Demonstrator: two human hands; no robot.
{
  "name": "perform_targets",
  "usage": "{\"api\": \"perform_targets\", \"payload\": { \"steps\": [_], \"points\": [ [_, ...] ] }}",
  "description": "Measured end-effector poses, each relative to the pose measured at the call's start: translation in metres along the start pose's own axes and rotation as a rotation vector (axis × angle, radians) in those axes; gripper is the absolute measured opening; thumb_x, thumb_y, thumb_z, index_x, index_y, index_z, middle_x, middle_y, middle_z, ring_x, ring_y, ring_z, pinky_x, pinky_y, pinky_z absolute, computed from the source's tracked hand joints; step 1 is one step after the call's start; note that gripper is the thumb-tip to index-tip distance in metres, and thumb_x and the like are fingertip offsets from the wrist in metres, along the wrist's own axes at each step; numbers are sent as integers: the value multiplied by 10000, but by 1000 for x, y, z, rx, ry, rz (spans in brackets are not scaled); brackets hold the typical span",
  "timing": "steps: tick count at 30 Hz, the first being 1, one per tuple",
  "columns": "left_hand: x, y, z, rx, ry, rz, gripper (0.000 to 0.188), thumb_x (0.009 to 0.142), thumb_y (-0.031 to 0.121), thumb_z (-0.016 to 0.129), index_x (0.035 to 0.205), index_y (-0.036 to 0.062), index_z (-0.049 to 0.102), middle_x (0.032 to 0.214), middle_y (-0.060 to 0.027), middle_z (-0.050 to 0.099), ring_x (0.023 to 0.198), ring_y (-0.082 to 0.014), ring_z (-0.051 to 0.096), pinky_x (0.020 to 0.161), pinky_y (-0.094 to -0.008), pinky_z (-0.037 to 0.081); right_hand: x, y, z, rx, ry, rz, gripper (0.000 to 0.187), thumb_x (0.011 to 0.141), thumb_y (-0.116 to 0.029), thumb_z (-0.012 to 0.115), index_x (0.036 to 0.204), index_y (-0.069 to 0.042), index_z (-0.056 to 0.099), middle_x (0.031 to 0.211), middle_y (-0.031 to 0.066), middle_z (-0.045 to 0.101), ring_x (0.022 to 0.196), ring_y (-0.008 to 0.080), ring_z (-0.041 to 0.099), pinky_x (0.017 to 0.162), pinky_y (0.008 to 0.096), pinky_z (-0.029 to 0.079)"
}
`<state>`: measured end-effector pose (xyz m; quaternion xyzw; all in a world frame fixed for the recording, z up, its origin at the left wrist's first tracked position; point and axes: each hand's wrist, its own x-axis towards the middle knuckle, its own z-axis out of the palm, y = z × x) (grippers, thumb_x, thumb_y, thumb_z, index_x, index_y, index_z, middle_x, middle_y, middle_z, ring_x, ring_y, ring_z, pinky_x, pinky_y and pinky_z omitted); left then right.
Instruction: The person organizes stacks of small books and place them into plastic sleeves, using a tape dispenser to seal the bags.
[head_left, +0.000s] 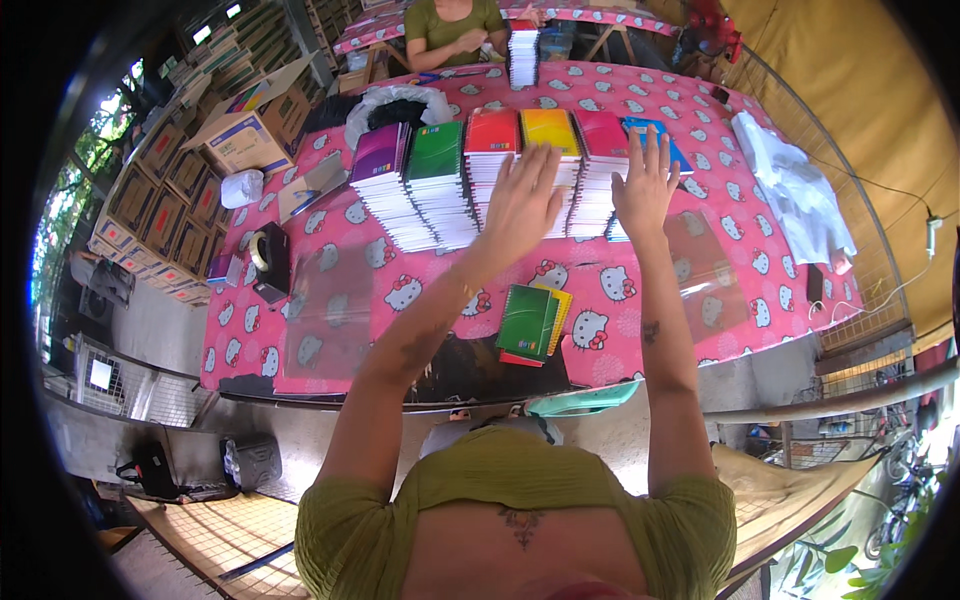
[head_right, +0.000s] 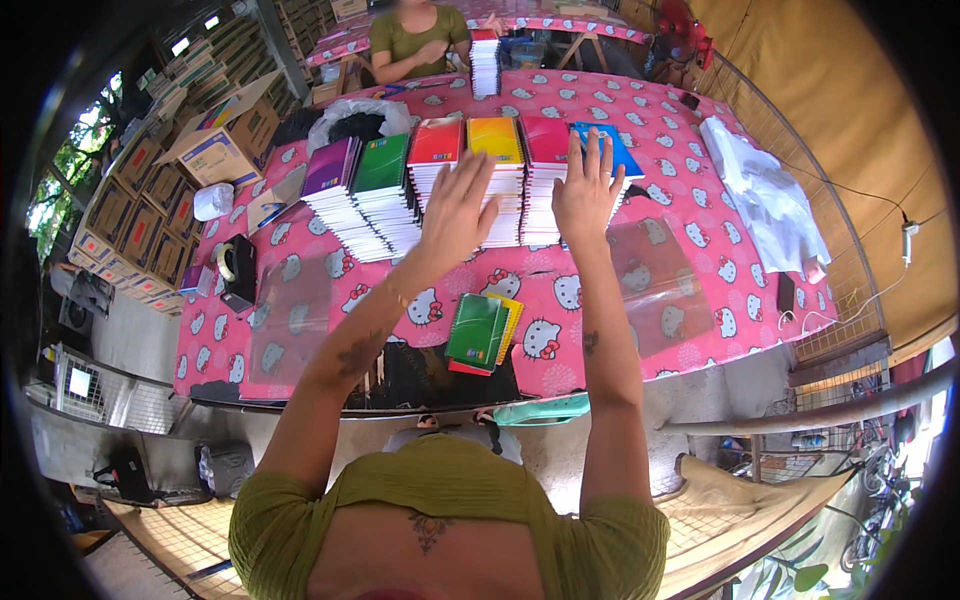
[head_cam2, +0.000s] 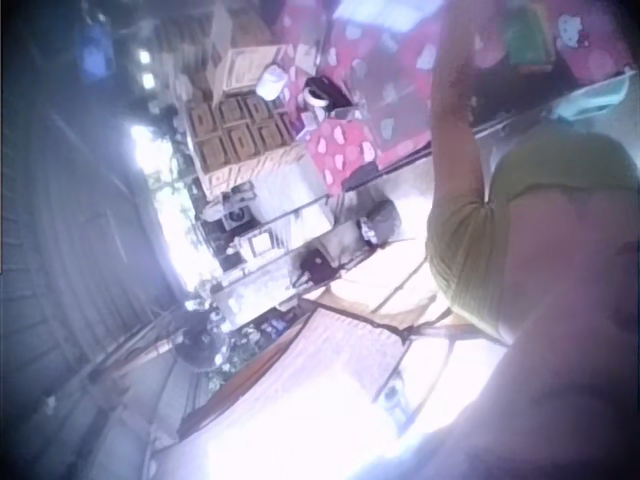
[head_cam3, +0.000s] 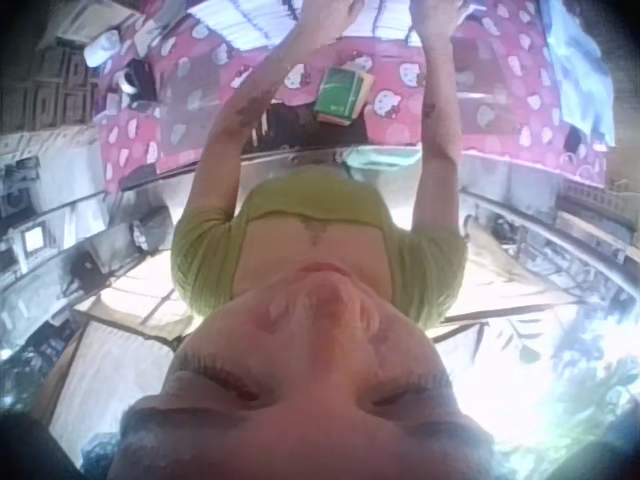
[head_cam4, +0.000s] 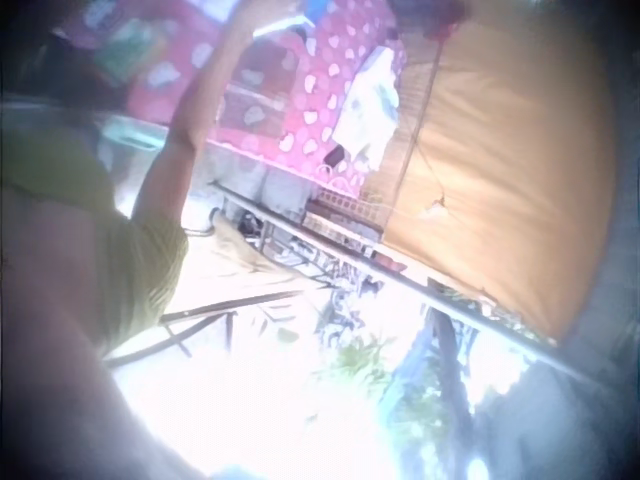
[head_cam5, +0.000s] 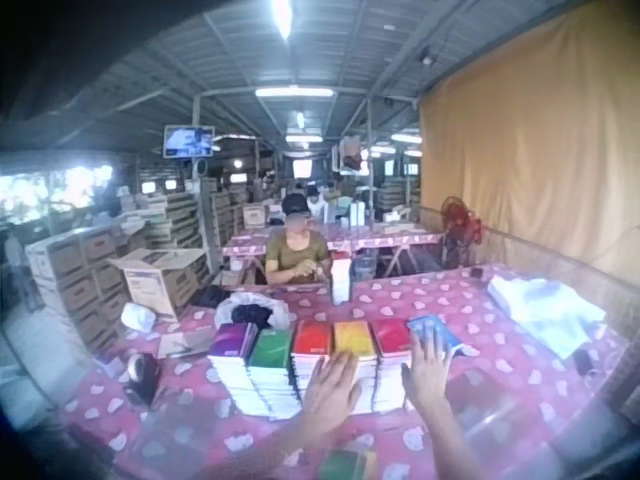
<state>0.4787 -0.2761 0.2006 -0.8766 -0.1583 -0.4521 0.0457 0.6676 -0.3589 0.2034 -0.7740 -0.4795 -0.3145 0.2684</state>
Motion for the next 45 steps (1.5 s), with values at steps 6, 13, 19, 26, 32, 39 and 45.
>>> {"api": "perform_targets", "payload": {
  "steps": [6, 13, 19, 26, 32, 39, 45],
  "points": [
    [22, -51, 56, 212, -121, 73, 333, 887, 86, 572, 1201, -9, 628, 1188, -168, 657, 1156, -330, 601, 1074, -544, 371, 22, 9, 24, 147, -209, -174, 503, 809, -201, 727, 1288, -127, 594, 1292, 88, 593, 1239, 258, 533, 1048, 478, 375],
    [23, -10, -80, -347, 264, -265, 228, 899, 52, 621, 1116, 4, 674, 1020, -180, 702, 966, -322, 675, 856, -412, 535, -31, 14, -39, 1090, 113, 309, 206, 851, 52, 617, 1044, -18, 633, 933, 97, 680, 846, 150, 641, 770, 300, 521],
    [-174, 24, -58, -327, -135, 72, 202, 913, 92, 609, 1101, 26, 644, 1294, -169, 598, 1257, -334, 551, 1043, -495, 436, -226, 13, 61, 983, -489, -15, 350, 824, 103, 497, 1129, -17, 619, 1263, 128, 616, 1164, 240, 591, 984, 328, 458],
    [-173, 9, -53, -221, -503, -30, 449, 888, 196, 665, 1303, 66, 552, 1401, -133, 517, 1335, -292, 458, 1103, -520, 344, -243, 32, 84, 1210, -494, 504, 517, 852, 75, 510, 1346, -73, 538, 1268, 126, 586, 1145, 241, 601, 942, 321, 485],
    [-40, -133, -133, 312, -212, -129, 514, 831, 169, 715, 1327, 156, 578, 1341, -225, 544, 1246, -393, 509, 1055, -513, 394, -212, 15, 57, 1184, -578, 511, 430, 932, -40, 573, 1358, -23, 514, 1319, 94, 565, 1158, 187, 575, 939, 303, 472],
    [-24, -186, -143, -8, -523, -398, 391, 865, 214, 692, 1245, 139, 639, 1300, -226, 579, 1112, -411, 597, 948, -468, 492, -251, 2, 49, 1021, -498, 760, 419, 916, -109, 627, 1310, -2, 535, 1250, 148, 585, 1107, 229, 605, 940, 346, 486],
    [-48, -169, -124, 289, -358, -89, 384, 873, 214, 680, 1249, 149, 637, 1277, -194, 607, 1073, -387, 632, 890, -430, 527, -277, -27, 26, 1257, -533, 985, 476, 921, -111, 636, 1352, 19, 482, 1276, 155, 570, 1164, 208, 554, 979, 324, 455]
  ]
}}
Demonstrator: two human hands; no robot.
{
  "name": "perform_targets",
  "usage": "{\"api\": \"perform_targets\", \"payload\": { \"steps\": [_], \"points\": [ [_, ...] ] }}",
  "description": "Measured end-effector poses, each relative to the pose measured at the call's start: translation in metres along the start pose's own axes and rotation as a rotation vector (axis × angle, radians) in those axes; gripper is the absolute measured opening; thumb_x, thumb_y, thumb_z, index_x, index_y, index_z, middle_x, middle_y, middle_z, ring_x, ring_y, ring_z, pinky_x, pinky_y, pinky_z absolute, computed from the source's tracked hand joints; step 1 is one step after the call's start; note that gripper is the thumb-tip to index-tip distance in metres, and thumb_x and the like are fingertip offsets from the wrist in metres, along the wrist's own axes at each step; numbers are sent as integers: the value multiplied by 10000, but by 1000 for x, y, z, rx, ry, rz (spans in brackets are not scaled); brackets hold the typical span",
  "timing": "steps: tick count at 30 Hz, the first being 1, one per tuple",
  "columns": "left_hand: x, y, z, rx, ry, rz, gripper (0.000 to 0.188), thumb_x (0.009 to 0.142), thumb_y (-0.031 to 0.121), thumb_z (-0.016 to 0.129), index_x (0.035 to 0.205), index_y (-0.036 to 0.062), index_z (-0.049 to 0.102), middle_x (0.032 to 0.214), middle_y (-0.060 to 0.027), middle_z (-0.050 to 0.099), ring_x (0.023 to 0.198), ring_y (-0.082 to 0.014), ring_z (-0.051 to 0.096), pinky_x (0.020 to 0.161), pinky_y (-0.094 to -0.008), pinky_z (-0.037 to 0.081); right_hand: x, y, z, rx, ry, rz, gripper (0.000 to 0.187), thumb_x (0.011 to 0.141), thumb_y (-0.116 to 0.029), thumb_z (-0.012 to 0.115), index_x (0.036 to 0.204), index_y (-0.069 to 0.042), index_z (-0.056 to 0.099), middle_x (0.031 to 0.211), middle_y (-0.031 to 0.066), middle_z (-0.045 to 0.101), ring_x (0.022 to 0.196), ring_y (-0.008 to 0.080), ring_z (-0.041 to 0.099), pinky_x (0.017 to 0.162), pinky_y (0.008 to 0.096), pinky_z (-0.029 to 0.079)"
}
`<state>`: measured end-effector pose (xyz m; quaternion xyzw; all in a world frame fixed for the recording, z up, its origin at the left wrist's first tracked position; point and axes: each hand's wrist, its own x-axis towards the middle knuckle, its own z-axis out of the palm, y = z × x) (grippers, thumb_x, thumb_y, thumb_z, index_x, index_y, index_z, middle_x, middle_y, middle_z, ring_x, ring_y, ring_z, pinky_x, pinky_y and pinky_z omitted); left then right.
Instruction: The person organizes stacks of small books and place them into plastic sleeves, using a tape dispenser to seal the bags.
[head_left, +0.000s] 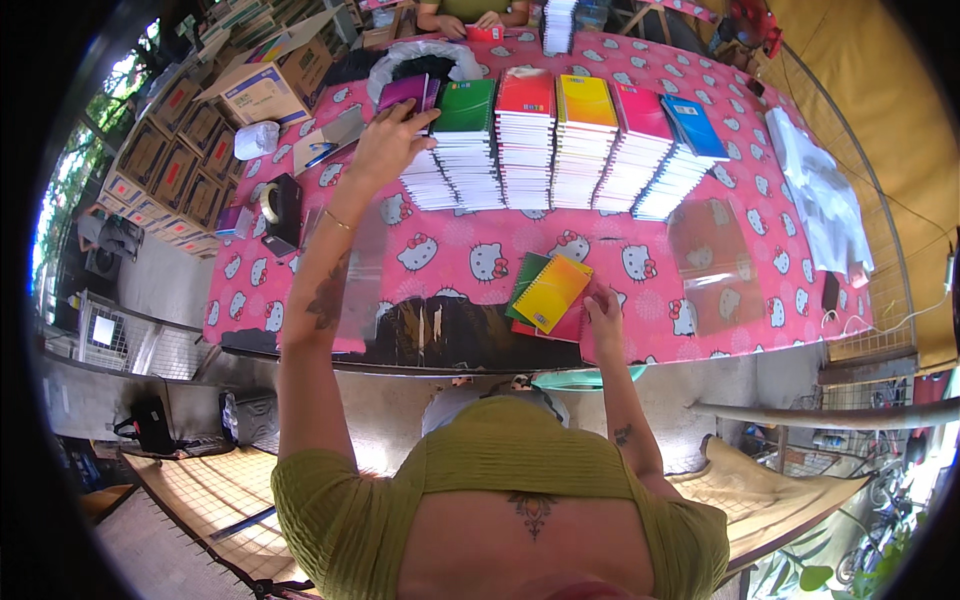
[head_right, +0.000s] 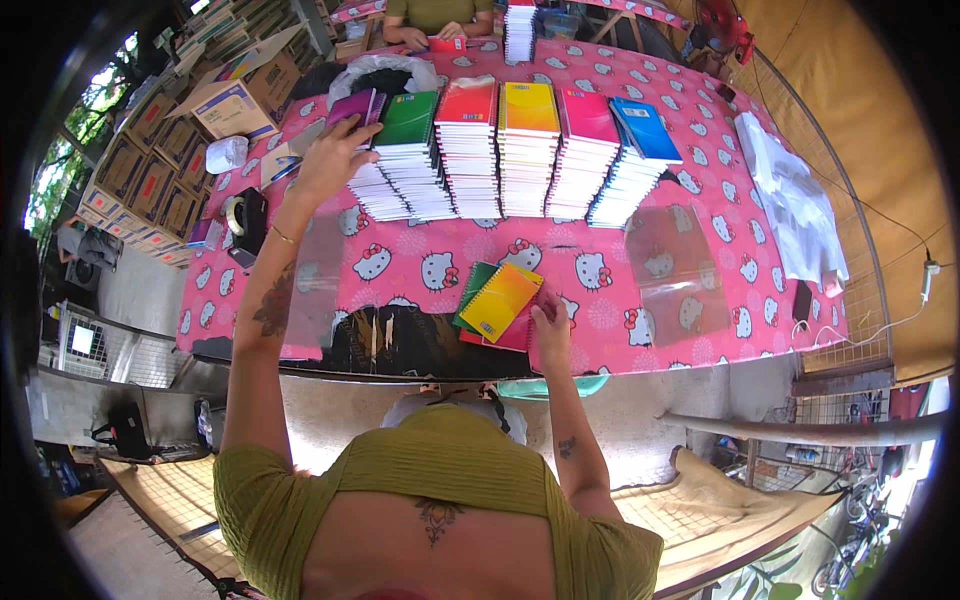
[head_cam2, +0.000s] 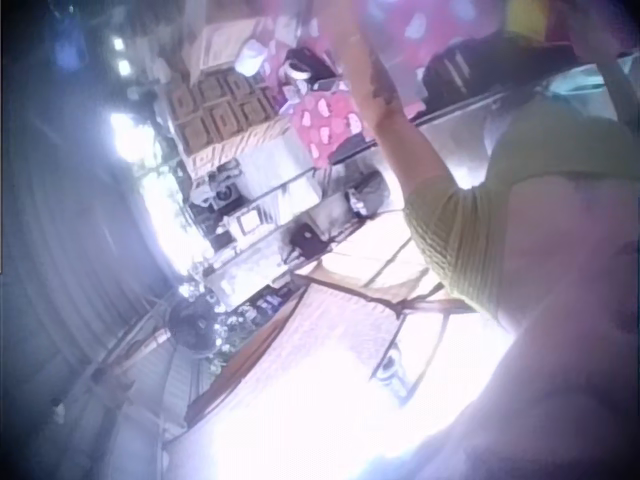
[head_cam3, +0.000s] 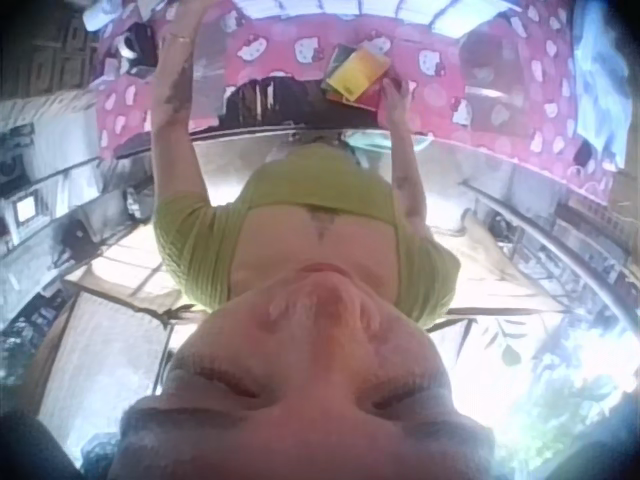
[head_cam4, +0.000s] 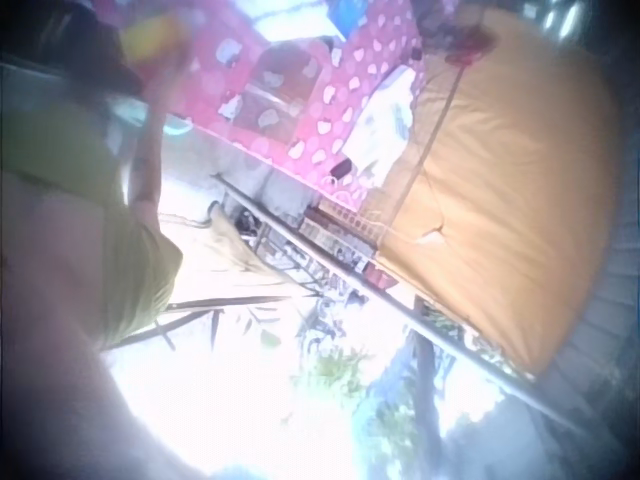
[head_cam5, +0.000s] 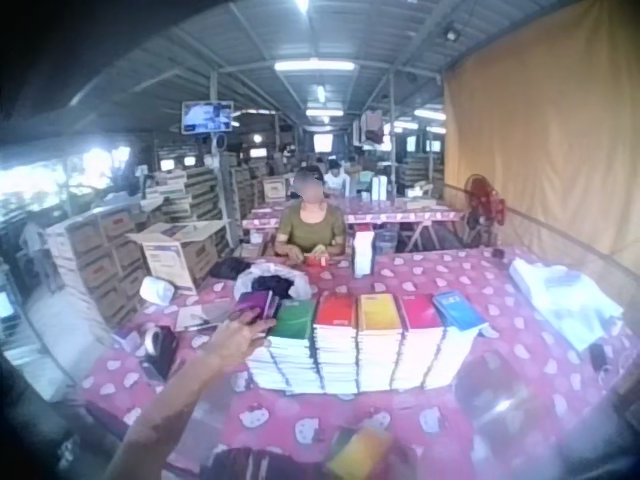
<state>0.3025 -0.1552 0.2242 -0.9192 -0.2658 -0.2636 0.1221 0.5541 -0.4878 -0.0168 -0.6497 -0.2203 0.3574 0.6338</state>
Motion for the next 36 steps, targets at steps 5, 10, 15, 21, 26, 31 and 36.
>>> {"api": "perform_targets", "payload": {
  "steps": [5, 10, 15, 21, 26, 31, 36],
  "points": [
    [-1, -4, -14, -118, 11, -48, 335, 892, 172, 664, 1218, 100, 643, 1196, -196, 650, 1007, -386, 655, 849, -437, 538, 1, 3, 0, 32, -48, 12, 502, 933, -166, 629, 1374, 12, 467, 1276, 112, 568, 1130, 168, 551, 941, 301, 453],
    [1, 85, -36, -199, 526, -59, 287, 884, 140, 644, 1147, 28, 621, 1105, -138, 691, 870, -287, 709, 648, -368, 572, -8, -24, 4, 316, -24, 229, 512, 966, -212, 605, 1397, 15, 449, 1275, 119, 578, 1167, 175, 550, 984, 310, 445],
    [-146, 243, 78, -481, -125, 156, 413, 931, 130, 508, 1325, 7, 523, 1398, -226, 478, 1379, -400, 364, 1148, -533, 262, -5, -19, 26, 521, -59, 259, 464, 1008, -321, 527, 1361, -23, 491, 1280, 84, 583, 1189, 164, 540, 949, 329, 463],
    [-134, 257, 87, -411, -16, -371, 588, 903, 374, 634, 1325, -18, 517, 1334, -253, 529, 1220, -377, 521, 1012, -481, 405, -1, -31, 30, 488, -146, 201, 392, 953, -254, 637, 1234, -1, 535, 1144, 83, 623, 967, 140, 629, 816, 300, 534],
    [-167, 198, 148, -1210, -483, -980, 413, 927, 259, 594, 1231, -19, 563, 1050, -109, 651, 971, -182, 619, 837, -321, 486, 14, -36, 61, 389, -230, 371, 462, 853, -161, 748, 1217, 4, 517, 1076, 124, 620, 869, 171, 660, 736, 334, 579],
    [-196, 179, 121, -1860, -476, -1158, 429, 917, 145, 576, 1328, 35, 522, 1185, -125, 634, 941, -188, 632, 790, -287, 512, -2, -49, 96, 281, -277, 316, 411, 822, -120, 709, 1175, 8, 543, 1024, 123, 659, 891, 220, 680, 737, 357, 597],
    [-231, 127, 33, -605, -158, -137, 670, 798, 90, 664, 1431, 105, 443, 1301, -169, 553, 1189, -311, 555, 1068, -512, 350, -17, -71, 121, 439, -540, 701, 402, 829, -206, 641, 1161, 3, 555, 1012, 145, 670, 864, 231, 694, 767, 377, 603]
  ]
}}
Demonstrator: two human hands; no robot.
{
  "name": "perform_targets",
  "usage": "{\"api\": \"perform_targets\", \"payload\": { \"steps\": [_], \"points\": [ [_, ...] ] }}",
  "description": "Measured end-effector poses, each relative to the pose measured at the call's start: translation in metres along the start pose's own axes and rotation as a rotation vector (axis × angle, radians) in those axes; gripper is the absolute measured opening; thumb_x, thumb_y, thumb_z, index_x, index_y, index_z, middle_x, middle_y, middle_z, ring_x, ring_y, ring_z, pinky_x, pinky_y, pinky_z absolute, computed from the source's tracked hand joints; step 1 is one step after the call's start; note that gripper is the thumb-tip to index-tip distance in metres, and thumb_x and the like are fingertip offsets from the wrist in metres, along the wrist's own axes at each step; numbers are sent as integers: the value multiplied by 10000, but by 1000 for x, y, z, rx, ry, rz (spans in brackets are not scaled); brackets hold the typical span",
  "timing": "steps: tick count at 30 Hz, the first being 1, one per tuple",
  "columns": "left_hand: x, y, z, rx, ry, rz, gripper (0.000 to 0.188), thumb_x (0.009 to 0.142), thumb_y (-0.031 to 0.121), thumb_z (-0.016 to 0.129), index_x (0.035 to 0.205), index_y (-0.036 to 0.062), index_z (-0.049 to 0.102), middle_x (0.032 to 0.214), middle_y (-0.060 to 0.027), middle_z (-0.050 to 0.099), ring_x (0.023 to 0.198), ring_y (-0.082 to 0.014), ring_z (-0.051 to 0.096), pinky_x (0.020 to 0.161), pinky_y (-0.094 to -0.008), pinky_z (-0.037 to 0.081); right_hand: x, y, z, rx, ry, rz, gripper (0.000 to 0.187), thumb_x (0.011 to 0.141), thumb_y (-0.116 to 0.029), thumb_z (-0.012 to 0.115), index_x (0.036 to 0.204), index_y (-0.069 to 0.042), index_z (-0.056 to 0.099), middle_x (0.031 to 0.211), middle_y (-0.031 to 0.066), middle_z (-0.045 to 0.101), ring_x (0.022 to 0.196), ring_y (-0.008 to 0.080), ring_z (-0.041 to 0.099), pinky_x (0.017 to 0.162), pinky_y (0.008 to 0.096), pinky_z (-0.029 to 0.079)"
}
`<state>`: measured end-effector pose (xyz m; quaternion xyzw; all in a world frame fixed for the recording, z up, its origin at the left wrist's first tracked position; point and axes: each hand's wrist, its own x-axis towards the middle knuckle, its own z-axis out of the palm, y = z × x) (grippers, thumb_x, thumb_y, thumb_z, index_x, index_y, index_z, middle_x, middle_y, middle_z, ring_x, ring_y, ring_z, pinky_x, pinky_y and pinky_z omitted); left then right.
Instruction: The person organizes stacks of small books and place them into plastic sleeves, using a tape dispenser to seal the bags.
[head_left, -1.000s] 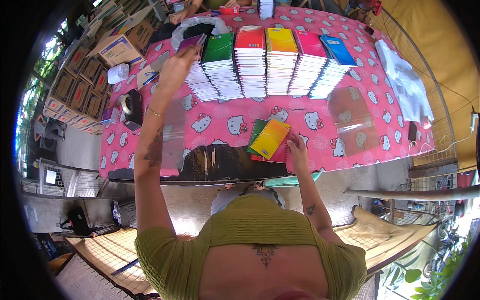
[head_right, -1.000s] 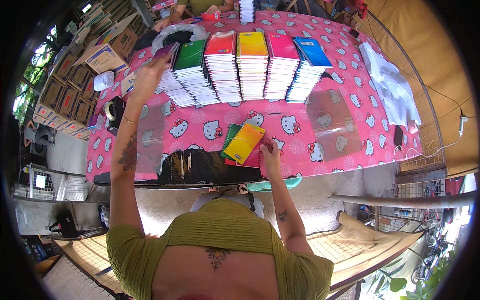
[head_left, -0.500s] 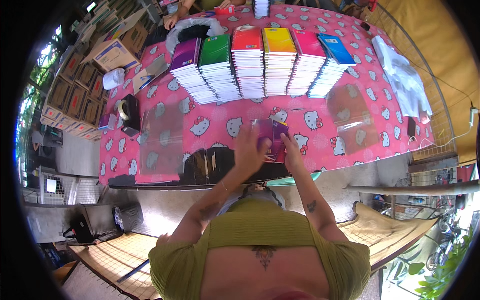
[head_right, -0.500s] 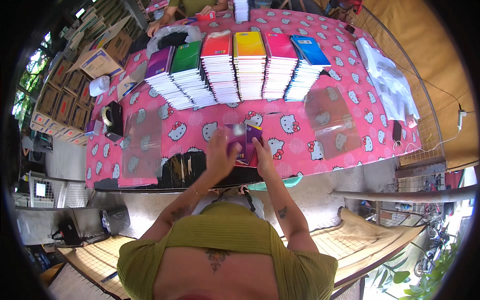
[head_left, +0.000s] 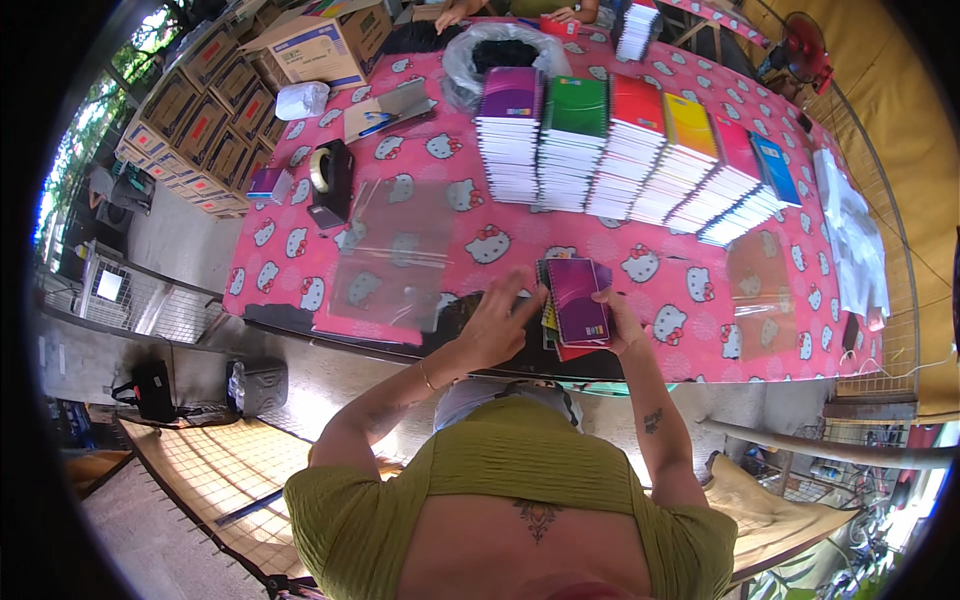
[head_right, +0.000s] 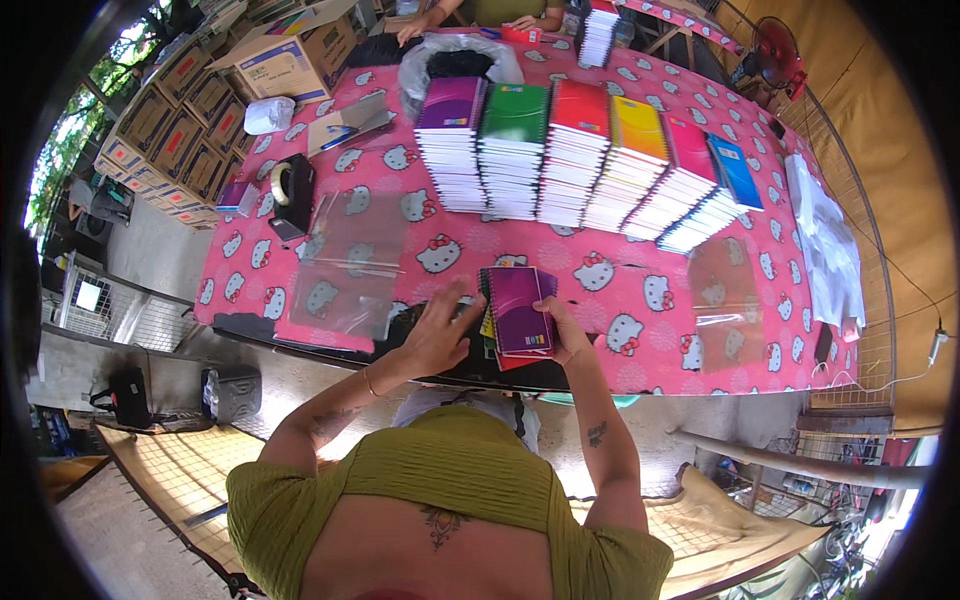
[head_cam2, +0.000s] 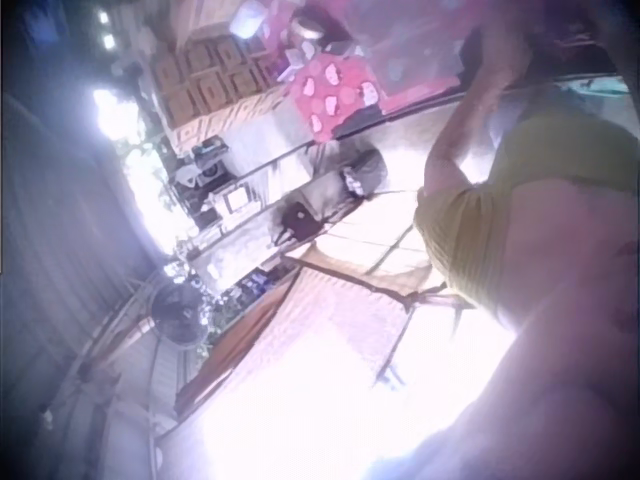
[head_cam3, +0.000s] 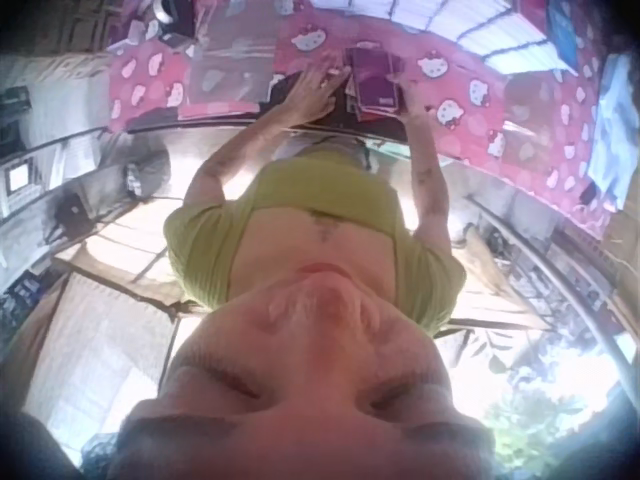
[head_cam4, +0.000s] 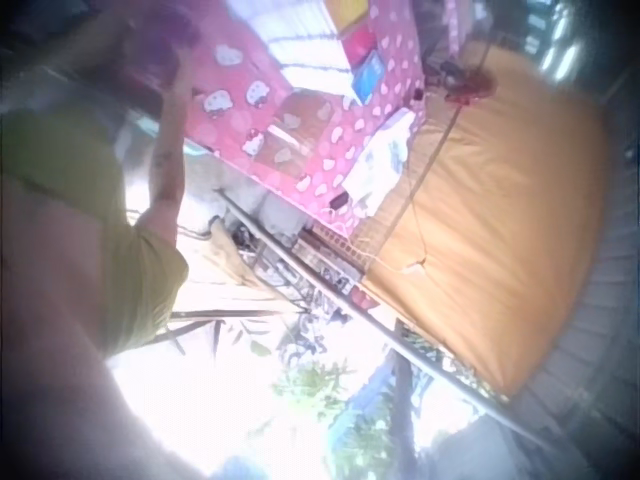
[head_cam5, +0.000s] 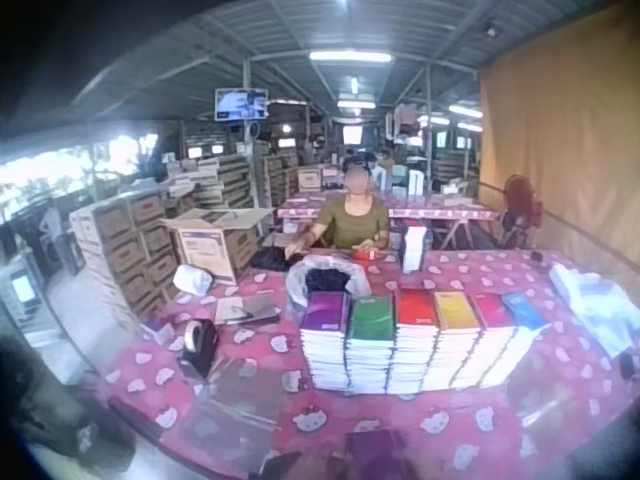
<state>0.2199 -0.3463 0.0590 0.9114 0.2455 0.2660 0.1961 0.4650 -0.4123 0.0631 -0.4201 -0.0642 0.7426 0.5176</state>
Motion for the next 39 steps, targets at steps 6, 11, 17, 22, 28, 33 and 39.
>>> {"api": "perform_targets", "payload": {
  "steps": [6, 11, 17, 22, 28, 33, 39],
  "points": [
    [-10, -43, -50, -51, -57, 507, 738, 711, 111, 768, 1375, 120, 447, 1422, -151, 464, 1325, -319, 457, 1129, -572, 258, 33, 52, 42, -174, -47, -91, 662, 866, -332, 652, 1383, 9, 418, 1315, 204, 544, 1187, 256, 575, 1027, 411, 455],
    [-21, -74, -19, -1163, -173, -343, 845, 712, 20, 793, 1408, 82, 318, 1313, -125, 509, 1185, -220, 539, 1020, -422, 437, 26, 71, 77, -419, -150, -832, 1058, 831, -648, 643, 1560, -64, 147, 1542, 172, 311, 1419, 236, 325, 1169, 389, 219],
    [-11, -104, 16, -1042, -98, -157, 987, 696, 73, 842, 1469, 56, 228, 1319, -138, 470, 1232, -220, 493, 1021, -362, 436, 60, 132, 68, -502, 165, -962, 1136, 684, -322, 898, 1547, -83, 199, 1419, 144, 434, 1306, 232, 430, 1104, 390, 346],
    [-3, -96, 15, -1008, -129, -115, 924, 724, 110, 844, 1431, 63, 250, 1291, -124, 489, 1209, -218, 515, 995, -363, 458, 70, 126, 79, -524, 284, -1015, 1092, 660, -212, 912, 1521, -90, 251, 1344, 120, 479, 1223, 223, 497, 1048, 380, 415],
    [-11, -99, 23, -968, -98, -130, 825, 740, 145, 831, 1365, 67, 300, 1202, -115, 540, 1143, -213, 560, 931, -370, 488, 74, 131, 75, -516, 259, -1061, 902, 663, -202, 912, 1365, -55, 366, 1209, 105, 566, 1127, 215, 568, 977, 368, 468],
    [-9, -105, 10, -698, -250, -113, 987, 704, 259, 876, 1432, 25, 252, 1306, -177, 501, 1218, -293, 529, 1018, -429, 441, 69, 128, 64, -722, 309, -1023, 862, 636, -216, 931, 1284, -44, 388, 1122, 106, 628, 1054, 207, 622, 931, 362, 491],
    [33, -58, -77, -105, -202, 152, 910, 702, 351, 824, 1390, -28, 365, 1362, -257, 470, 1326, -394, 428, 1108, -499, 315, 67, 125, 47, -771, 274, -952, 774, 632, -182, 917, 1238, -31, 459, 1118, 114, 645, 1046, 198, 633, 918, 352, 497]
  ]
}}
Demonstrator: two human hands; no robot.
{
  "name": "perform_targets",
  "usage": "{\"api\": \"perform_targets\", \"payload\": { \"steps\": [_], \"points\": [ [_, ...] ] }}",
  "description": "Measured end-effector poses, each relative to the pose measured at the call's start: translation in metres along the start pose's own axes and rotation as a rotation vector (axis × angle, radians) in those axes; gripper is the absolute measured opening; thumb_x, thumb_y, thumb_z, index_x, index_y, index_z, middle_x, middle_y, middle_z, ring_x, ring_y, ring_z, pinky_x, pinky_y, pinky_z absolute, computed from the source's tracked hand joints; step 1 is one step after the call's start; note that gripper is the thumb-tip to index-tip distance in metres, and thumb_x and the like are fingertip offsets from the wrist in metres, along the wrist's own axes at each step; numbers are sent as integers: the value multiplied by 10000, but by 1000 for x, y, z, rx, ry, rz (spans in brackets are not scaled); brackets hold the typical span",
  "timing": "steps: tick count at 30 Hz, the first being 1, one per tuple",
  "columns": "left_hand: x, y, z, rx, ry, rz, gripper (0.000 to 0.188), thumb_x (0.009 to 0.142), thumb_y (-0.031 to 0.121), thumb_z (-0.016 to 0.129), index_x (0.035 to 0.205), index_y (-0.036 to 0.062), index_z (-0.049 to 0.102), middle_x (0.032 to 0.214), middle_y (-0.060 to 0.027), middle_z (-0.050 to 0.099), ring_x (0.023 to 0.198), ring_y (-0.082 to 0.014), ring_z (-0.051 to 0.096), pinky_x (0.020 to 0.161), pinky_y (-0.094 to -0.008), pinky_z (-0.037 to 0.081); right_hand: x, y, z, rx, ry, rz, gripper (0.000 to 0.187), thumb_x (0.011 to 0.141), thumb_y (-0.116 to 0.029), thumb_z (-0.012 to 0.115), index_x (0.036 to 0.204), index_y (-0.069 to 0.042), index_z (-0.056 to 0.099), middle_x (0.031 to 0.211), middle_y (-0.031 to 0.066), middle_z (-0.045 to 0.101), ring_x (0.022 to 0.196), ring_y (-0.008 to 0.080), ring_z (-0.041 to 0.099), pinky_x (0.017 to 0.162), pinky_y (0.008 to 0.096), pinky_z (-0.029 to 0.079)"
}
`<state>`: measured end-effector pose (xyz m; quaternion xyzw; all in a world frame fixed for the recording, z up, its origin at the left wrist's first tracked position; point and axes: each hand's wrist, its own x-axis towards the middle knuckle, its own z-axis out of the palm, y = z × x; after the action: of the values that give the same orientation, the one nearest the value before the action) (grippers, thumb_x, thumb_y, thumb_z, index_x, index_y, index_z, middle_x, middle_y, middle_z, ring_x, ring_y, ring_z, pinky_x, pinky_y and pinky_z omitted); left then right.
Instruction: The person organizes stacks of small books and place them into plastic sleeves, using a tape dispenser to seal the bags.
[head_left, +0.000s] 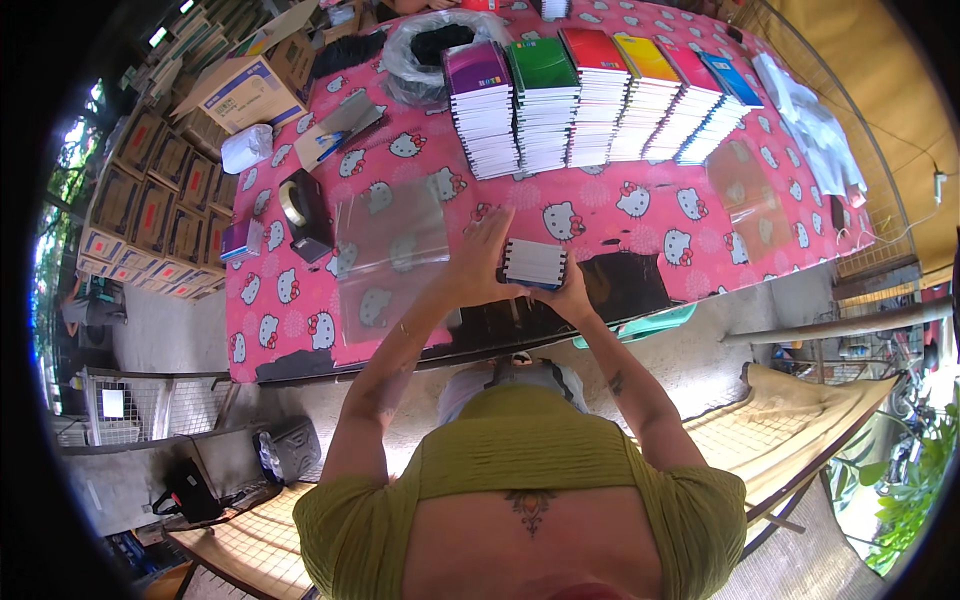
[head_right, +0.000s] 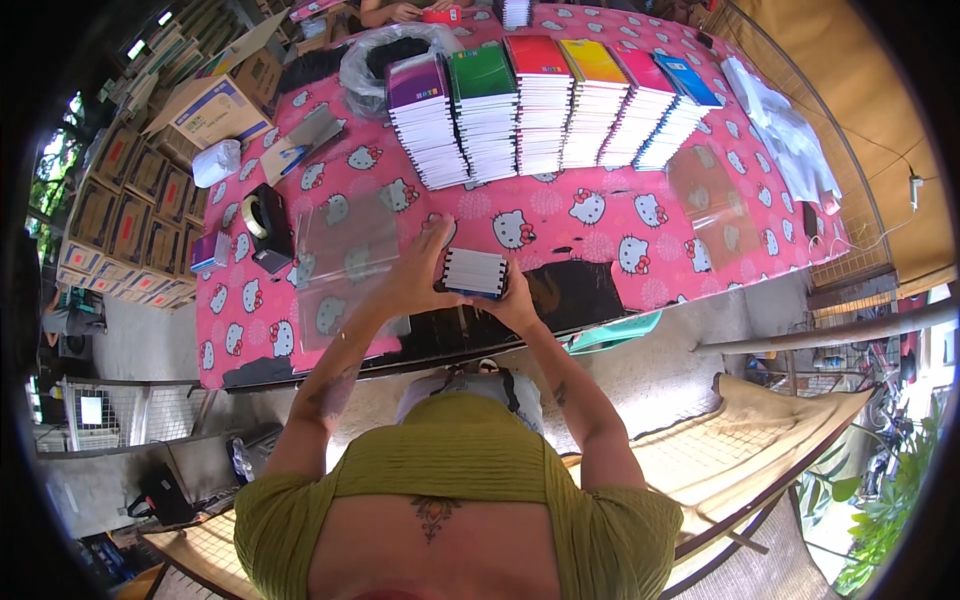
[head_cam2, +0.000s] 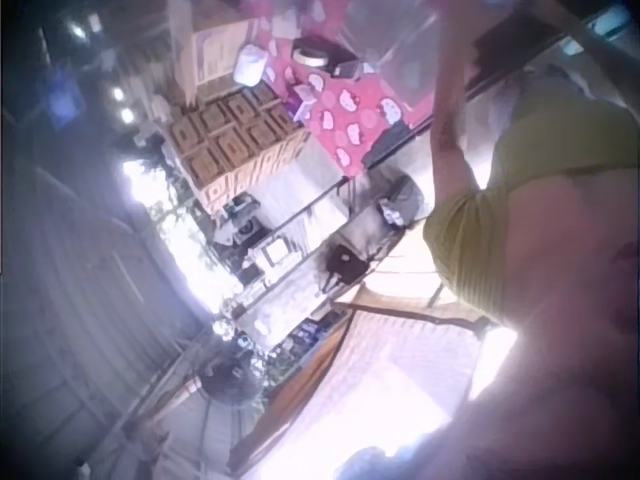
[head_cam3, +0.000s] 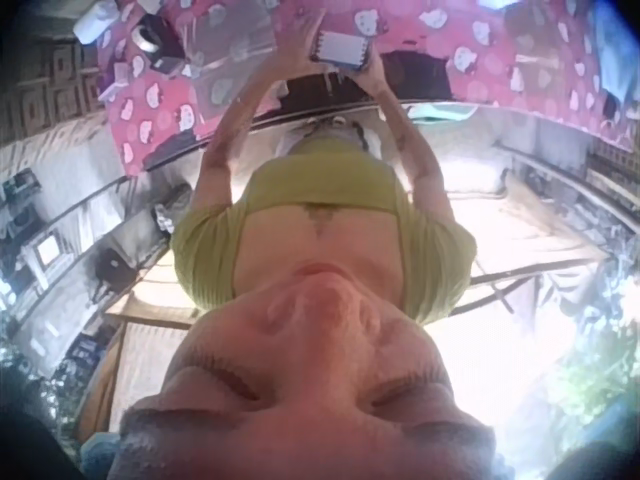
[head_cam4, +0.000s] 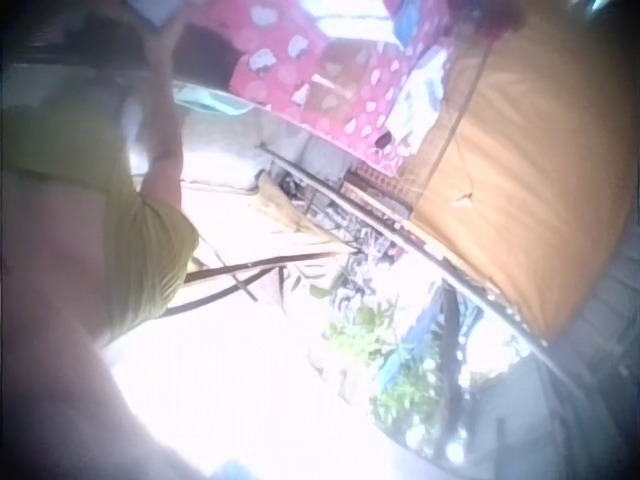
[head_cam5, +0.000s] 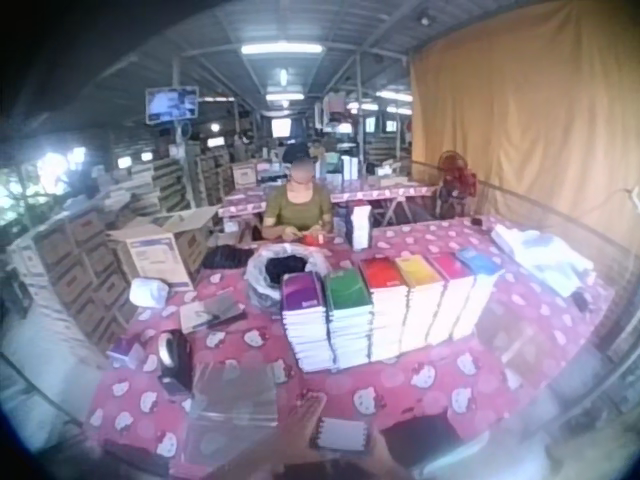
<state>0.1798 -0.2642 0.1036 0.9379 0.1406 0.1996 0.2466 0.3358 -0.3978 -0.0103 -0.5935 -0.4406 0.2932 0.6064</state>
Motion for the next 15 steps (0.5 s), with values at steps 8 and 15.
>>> {"api": "perform_targets", "payload": {
  "steps": [8, 15],
  "points": [
    [10, 30, 18, 382, -181, 60, 1022, 735, 576, 736, 1409, -86, 347, 1396, -284, 446, 1308, -398, 455, 1079, -543, 340, 7, 25, -1, 62, -72, -56, 696, 640, -142, 876, 1212, -43, 491, 1102, 132, 650, 991, 257, 659, 860, 371, 517],
    [-44, -21, -45, 305, 55, -521, 843, 766, 541, 764, 1334, -3, 461, 1228, -189, 607, 1114, -376, 611, 940, -479, 483, 54, -67, 48, -223, -168, -277, 797, 670, -175, 863, 1355, -78, 467, 1327, 169, 528, 1216, 360, 541, 962, 408, 469]
  ]
}}
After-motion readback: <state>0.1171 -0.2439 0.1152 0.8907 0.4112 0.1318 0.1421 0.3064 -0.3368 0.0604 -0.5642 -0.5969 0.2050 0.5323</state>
